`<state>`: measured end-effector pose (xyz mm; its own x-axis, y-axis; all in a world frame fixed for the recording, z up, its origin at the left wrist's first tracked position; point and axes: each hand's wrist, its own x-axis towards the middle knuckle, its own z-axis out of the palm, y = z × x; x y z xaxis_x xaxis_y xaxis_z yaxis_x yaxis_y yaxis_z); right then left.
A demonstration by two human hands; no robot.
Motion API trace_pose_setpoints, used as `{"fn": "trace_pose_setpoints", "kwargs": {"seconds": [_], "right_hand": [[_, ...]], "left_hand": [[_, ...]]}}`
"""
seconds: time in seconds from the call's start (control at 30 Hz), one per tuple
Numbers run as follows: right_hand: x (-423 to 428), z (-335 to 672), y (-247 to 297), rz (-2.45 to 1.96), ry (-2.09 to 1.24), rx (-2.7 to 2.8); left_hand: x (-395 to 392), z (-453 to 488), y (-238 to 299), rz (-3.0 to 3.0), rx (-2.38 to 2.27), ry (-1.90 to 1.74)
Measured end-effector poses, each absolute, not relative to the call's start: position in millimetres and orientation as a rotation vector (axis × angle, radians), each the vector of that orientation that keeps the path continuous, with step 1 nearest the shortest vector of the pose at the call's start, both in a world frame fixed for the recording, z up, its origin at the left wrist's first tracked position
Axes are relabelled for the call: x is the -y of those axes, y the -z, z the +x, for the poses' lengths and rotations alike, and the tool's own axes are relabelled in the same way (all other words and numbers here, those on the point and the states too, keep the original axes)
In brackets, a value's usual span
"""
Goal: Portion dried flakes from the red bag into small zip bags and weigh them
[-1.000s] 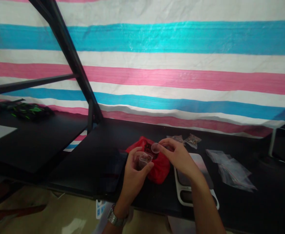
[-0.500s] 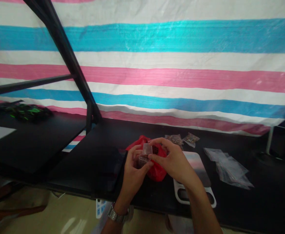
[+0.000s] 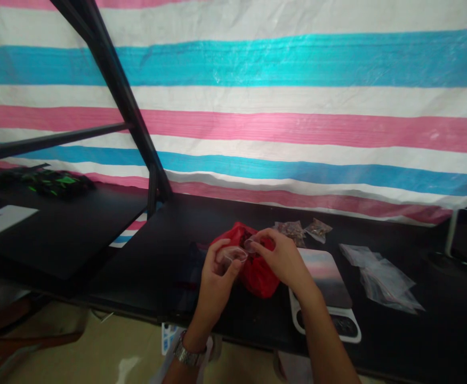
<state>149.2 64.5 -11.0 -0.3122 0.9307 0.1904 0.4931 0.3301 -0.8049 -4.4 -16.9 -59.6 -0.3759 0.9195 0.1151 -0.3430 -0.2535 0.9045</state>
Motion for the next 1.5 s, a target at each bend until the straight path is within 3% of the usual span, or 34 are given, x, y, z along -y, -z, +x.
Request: {"fn": "trace_pose_setpoints", "kwargs": {"seconds": [0.13, 0.27, 0.43, 0.73, 0.97, 1.1, 1.27, 1.5], "right_hand": [[-61.9, 142.7, 17.5, -1.174, -0.82, 1.996], [-50.0, 139.4, 4.7, -0.905, -1.034, 1.996], [-44.2, 133.9, 4.5, -0.887, -1.143, 1.952], [-42.1, 143.5, -5.2, -0.956, -1.081, 1.624], [-39.3, 189.6, -29.6, -1.062, -0.736, 1.464], [-35.3, 210.2, -31.9, -1.113, -0.776, 1.62], [-30.2, 220.1, -23.8, -1.149, -0.965, 1.684], [-32.4, 233.5, -13.9, -1.126, -1.086, 1.62]], "left_hand": [[17.8, -10.2, 59.9, 0.759, -1.037, -1.755], [19.1, -12.7, 63.0, 0.76, -1.036, -1.721], [20.8, -12.3, 66.4, 0.754, -1.092, -1.692], [22.9, -5.8, 65.6, 1.09, -1.446, -1.823], [25.4, 0.1, 59.6, 1.44, -2.035, -1.899], [30.5, 18.2, 51.3, 1.497, -1.749, -1.977], [25.9, 56.1, 53.6, 1.164, -1.242, -1.705], [5.5, 78.6, 49.1, 0.853, -1.031, -1.65]]}}
